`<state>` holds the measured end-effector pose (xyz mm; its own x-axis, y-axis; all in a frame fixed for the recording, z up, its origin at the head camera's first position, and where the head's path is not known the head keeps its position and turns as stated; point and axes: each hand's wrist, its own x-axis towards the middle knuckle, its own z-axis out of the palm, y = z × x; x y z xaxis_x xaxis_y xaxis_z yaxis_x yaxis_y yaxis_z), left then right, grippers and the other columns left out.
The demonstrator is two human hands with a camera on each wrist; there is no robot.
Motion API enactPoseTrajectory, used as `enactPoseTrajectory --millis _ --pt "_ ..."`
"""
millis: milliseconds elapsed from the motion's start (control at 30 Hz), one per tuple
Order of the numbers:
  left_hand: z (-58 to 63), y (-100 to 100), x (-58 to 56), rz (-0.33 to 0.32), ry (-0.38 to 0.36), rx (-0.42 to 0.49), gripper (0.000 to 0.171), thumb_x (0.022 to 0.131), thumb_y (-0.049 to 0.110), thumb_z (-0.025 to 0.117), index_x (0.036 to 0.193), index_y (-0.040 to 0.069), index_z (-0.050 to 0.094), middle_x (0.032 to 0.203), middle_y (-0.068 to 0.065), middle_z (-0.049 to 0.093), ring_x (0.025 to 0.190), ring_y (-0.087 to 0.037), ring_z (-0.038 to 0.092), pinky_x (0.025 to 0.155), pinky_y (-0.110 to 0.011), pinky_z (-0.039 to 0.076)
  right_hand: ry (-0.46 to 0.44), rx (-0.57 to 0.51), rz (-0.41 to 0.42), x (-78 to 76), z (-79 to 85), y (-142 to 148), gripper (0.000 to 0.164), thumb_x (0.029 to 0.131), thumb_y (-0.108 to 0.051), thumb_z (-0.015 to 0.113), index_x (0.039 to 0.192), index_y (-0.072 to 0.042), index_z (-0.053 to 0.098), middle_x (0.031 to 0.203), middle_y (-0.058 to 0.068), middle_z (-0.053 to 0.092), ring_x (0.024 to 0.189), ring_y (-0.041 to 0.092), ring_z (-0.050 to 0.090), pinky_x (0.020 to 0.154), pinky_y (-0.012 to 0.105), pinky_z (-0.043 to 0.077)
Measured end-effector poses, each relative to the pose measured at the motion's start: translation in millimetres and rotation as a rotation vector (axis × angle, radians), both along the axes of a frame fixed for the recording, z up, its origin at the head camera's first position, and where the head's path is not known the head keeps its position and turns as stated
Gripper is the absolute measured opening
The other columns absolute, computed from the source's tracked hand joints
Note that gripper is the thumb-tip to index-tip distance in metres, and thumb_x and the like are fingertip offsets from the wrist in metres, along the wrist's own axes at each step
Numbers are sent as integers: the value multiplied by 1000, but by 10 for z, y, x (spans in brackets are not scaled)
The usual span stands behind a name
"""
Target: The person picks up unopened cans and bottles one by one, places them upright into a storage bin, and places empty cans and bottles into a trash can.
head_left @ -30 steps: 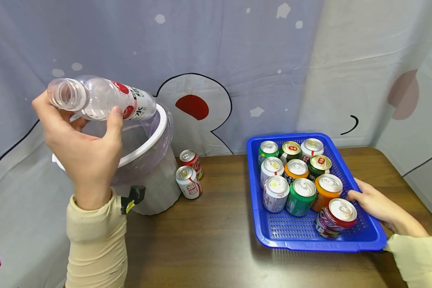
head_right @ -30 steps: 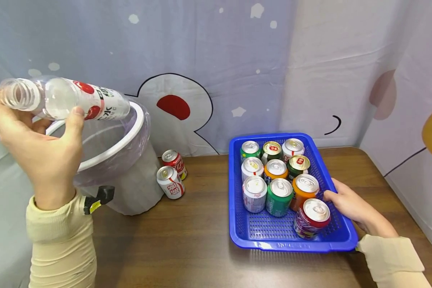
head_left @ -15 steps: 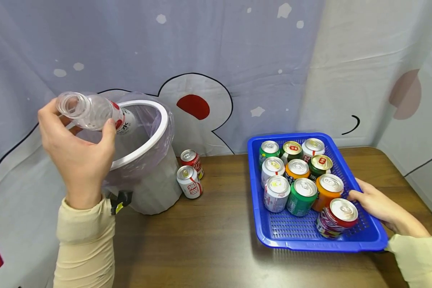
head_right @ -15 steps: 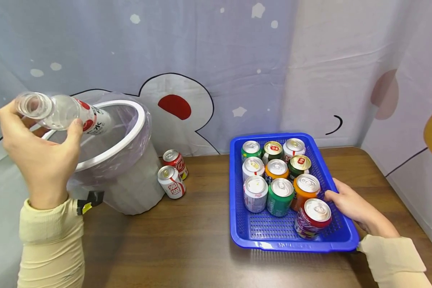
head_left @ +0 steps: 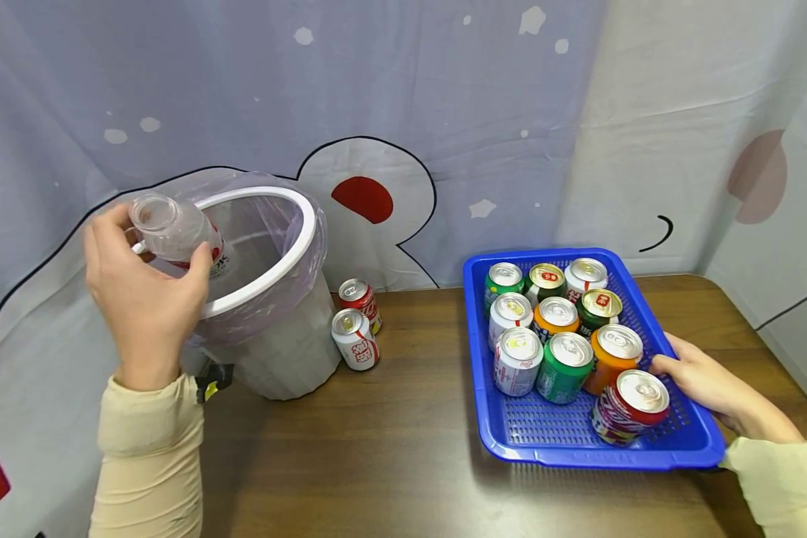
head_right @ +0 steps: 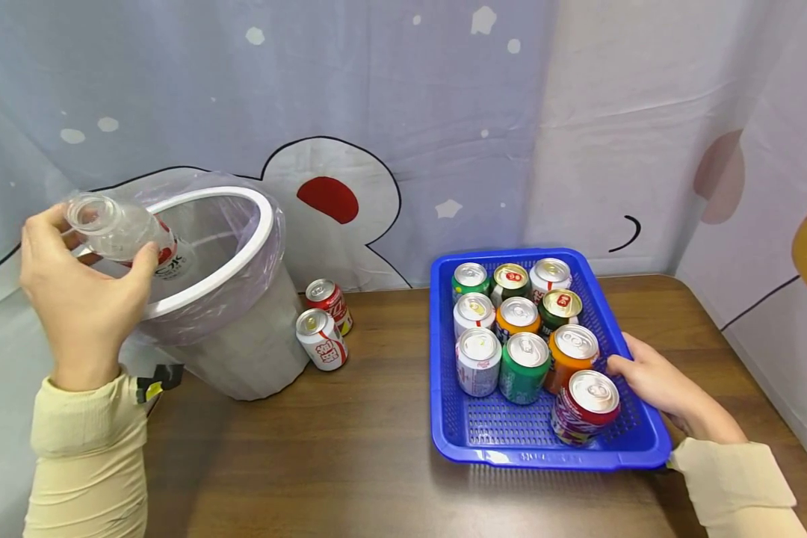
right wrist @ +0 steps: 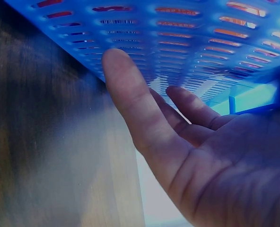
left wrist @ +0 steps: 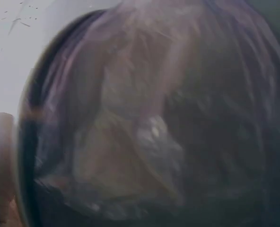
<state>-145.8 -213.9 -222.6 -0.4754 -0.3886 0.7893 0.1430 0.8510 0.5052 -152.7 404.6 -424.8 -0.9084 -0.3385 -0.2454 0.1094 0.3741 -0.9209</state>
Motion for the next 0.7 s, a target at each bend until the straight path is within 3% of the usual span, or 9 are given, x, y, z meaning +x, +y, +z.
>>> enactPoseTrajectory --millis 133,233,467,700 --pt "-35 -44 -14 8 -61 -31 60 64 19 81 121 12 60 107 10 56 99 -18 55 80 -21 34 8 -3 4 -1 -4 0 54 94 -2 37 142 9 15 109 24 58 82 23 68 66 46 58" --pt "-49 -77 -31 8 -96 -43 62 65 20 81 123 12 60 110 1 59 100 -21 55 81 -24 34 8 -12 3 2 -5 -1 53 95 -2 37 142 9 15 109 22 58 83 23 68 66 47 58" --pt "-56 -135 -48 -1 -129 -51 63 65 25 80 123 14 59 111 -6 59 102 -22 56 89 -37 38 -19 -38 0 2 -9 3 54 96 -3 37 142 8 13 107 16 60 83 25 68 67 48 57" --pt "-60 -134 -44 -12 -164 -60 65 65 25 81 125 12 58 112 -11 60 105 -26 56 91 -43 38 -33 -56 2 8 -16 0 53 95 -3 37 141 7 13 105 13 61 83 26 68 67 49 57"
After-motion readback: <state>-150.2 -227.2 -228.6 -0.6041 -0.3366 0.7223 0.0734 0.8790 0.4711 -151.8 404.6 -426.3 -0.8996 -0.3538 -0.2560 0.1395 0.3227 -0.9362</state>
